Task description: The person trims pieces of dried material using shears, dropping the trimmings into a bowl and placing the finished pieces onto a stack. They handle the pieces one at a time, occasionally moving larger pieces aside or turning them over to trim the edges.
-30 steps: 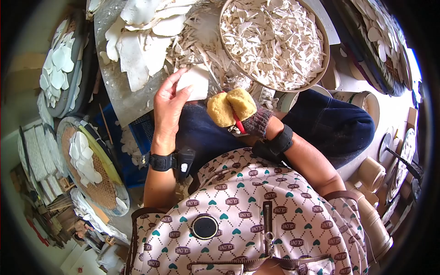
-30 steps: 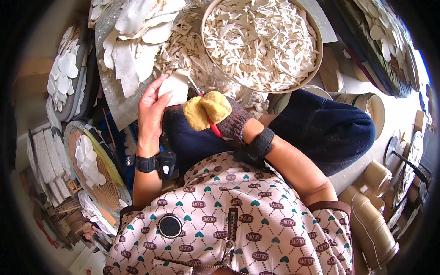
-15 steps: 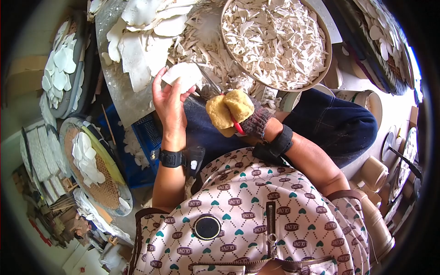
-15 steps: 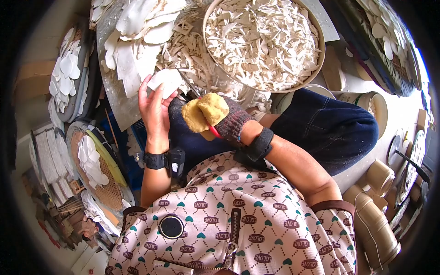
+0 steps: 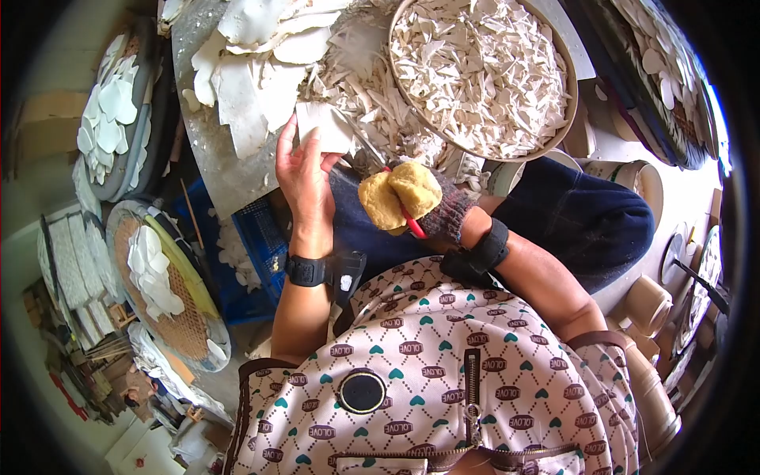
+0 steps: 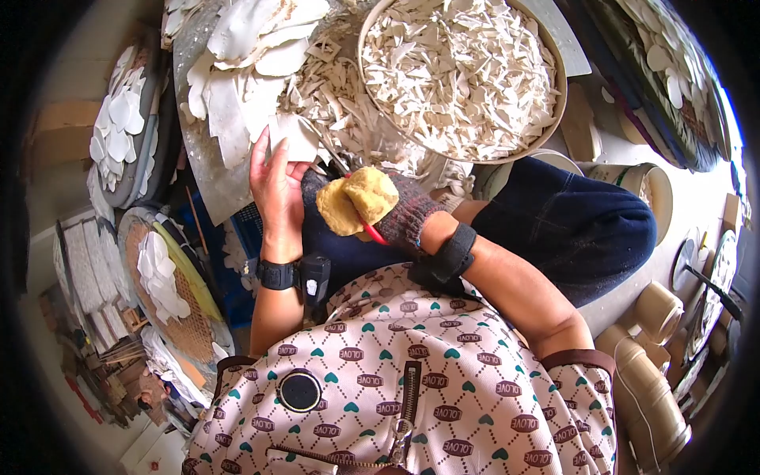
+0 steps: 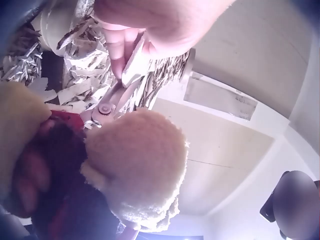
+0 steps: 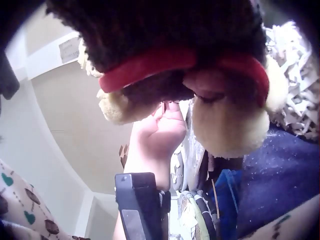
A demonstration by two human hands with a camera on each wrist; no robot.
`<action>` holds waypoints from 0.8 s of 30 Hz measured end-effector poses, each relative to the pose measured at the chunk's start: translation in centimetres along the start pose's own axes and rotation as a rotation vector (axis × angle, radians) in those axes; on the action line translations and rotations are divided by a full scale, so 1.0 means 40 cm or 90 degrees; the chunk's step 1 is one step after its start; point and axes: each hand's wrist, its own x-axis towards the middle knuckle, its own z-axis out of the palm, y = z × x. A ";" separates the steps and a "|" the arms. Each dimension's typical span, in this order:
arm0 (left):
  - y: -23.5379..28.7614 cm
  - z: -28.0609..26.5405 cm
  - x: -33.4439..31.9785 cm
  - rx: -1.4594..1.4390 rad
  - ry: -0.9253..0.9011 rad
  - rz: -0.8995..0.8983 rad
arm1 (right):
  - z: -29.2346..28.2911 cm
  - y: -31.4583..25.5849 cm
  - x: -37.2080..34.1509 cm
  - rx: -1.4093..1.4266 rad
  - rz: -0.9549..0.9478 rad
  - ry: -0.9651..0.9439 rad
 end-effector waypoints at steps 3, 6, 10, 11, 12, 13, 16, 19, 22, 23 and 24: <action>0.000 -0.016 0.010 0.015 -0.027 -0.017 | -0.006 -0.002 -0.001 0.008 -0.003 -0.031; 0.008 -0.028 0.022 0.025 -0.052 -0.047 | 0.003 -0.014 0.003 0.062 0.027 -0.009; 0.015 -0.037 0.010 0.070 -0.115 -0.082 | 0.005 0.007 0.016 0.050 0.040 -0.027; 0.016 -0.041 0.007 0.081 -0.113 -0.085 | 0.015 0.012 0.018 0.076 0.055 -0.006; 0.017 -0.044 0.007 0.091 -0.112 -0.088 | 0.017 0.013 0.015 0.084 0.053 0.001; 0.016 -0.046 0.007 0.100 -0.112 -0.093 | 0.018 -0.002 0.019 0.092 0.051 0.008; 0.017 -0.055 0.012 0.119 -0.145 -0.097 | 0.002 -0.045 0.014 0.056 0.004 -0.002; 0.021 -0.063 0.020 0.143 -0.185 -0.089 | 0.008 -0.019 0.018 -0.041 -0.074 0.013; 0.011 -0.062 0.014 0.174 -0.202 -0.079 | 0.000 -0.029 0.029 -0.098 -0.113 0.007; 0.008 -0.062 0.010 0.184 -0.202 -0.074 | 0.002 -0.021 0.032 -0.006 -0.078 0.004; 0.012 -0.060 0.008 0.173 -0.206 -0.086 | 0.001 -0.016 0.032 0.006 -0.066 -0.003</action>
